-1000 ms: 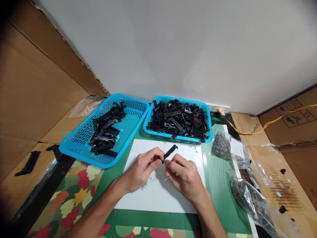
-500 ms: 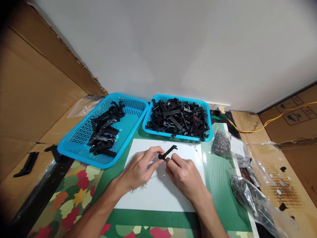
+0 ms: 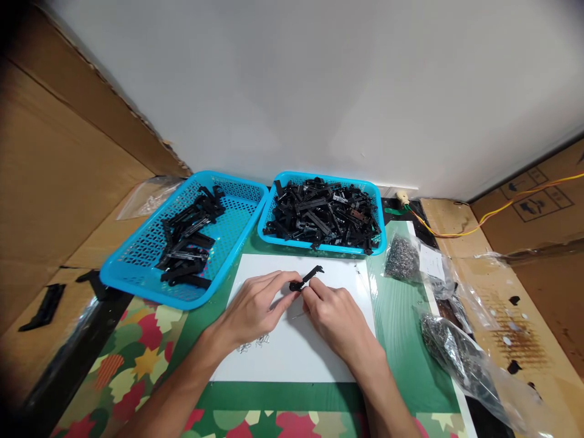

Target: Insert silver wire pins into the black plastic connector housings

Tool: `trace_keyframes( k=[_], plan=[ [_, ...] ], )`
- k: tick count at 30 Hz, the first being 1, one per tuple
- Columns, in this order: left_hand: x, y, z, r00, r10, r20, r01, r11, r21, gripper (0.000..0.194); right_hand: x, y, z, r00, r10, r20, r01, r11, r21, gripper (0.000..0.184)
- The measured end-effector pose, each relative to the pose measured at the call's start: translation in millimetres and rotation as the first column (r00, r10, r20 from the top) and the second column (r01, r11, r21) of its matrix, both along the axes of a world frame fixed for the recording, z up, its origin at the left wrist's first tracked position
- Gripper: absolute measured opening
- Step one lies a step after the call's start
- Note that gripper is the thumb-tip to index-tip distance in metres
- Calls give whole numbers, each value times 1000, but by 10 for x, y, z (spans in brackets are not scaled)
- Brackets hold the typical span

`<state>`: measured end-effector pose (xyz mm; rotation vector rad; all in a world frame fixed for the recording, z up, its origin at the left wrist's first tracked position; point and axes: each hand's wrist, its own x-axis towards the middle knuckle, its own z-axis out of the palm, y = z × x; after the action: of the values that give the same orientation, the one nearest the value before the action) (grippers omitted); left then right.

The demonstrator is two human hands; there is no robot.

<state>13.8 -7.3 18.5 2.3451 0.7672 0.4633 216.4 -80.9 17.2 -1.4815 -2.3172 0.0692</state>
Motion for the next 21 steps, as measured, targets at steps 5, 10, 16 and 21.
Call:
trace_keyframes(
  k=[5, 10, 16, 21],
  plan=[
    [13, -3, 42, 1000, 24, 16, -23, 998, -65, 18, 8, 0, 10, 998, 9, -64, -9, 1000, 8, 28],
    [24, -24, 136, 993, 113, 45, -96, 955, -281, 13, 81, -8, 21, 940, 5, -340, -20, 999, -41, 24],
    [44, -56, 117, 957, 205, 206, -58, 828, -557, 22, 97, -7, 64, 818, 15, -574, -44, 998, -37, 22],
    [117, -117, 84, 877, 337, 343, 6, 706, -708, 23, 50, -4, 118, 782, 23, -623, -31, 1000, -2, 20]
  ],
)
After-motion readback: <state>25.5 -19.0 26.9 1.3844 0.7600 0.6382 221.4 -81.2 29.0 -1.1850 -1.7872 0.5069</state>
